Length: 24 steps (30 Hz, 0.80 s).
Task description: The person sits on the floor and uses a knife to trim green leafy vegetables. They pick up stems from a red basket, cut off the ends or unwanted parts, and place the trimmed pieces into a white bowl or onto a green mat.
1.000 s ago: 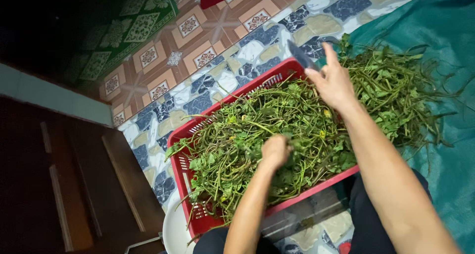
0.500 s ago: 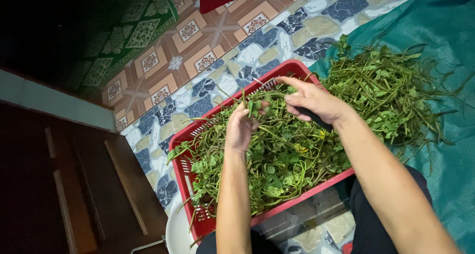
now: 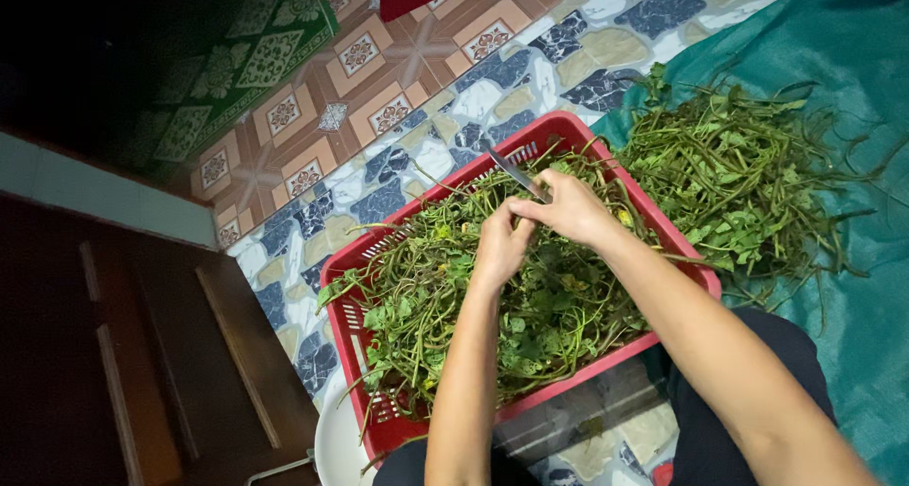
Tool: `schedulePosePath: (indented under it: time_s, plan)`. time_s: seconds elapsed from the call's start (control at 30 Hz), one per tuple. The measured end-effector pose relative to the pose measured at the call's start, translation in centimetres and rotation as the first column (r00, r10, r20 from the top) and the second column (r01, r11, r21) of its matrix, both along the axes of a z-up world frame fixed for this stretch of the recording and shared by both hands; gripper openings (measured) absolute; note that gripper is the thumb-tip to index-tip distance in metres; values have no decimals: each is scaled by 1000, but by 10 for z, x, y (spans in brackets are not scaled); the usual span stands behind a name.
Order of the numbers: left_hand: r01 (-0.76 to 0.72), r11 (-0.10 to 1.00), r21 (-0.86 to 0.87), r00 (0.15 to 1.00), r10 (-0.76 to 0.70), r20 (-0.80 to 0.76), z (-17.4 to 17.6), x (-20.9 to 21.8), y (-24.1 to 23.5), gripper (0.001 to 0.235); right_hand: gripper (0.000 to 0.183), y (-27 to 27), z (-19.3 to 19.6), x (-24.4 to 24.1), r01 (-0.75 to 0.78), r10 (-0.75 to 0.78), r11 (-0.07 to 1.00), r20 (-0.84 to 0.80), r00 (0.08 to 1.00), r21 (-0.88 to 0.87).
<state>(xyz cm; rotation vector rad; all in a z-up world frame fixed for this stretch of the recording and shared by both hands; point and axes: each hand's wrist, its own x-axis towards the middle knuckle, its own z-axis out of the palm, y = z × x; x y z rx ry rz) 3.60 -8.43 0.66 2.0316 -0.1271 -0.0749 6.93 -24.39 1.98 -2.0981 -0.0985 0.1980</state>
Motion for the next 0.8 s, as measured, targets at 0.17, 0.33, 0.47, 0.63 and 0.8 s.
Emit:
schedulePosePath:
  time_s: [0.17, 0.33, 0.47, 0.63, 0.8]
  plan:
    - [-8, 1000, 5, 1000, 8, 7, 17, 0, -3, 25, 32, 1, -14, 5, 15, -11, 959, -15, 1000, 284]
    - [18, 961, -276, 991, -54, -123, 9, 9, -3, 24, 15, -13, -23, 19, 50, -66, 962, 49, 997, 270]
    - [46, 960, -277, 996, -67, -66, -13, 14, -1, 21, 18, -25, -27, 25, 23, 36, 885, -118, 992, 465]
    - [-62, 989, -136, 997, 56, -51, -15, 13, -11, 29, 22, -17, -19, 21, 23, 106, 824, -194, 975, 567]
    - [-139, 971, 194, 971, 95, 221, -9, 8, 6, 30, 20, -45, 14, 27, 369, -410, 842, 23, 912, 393]
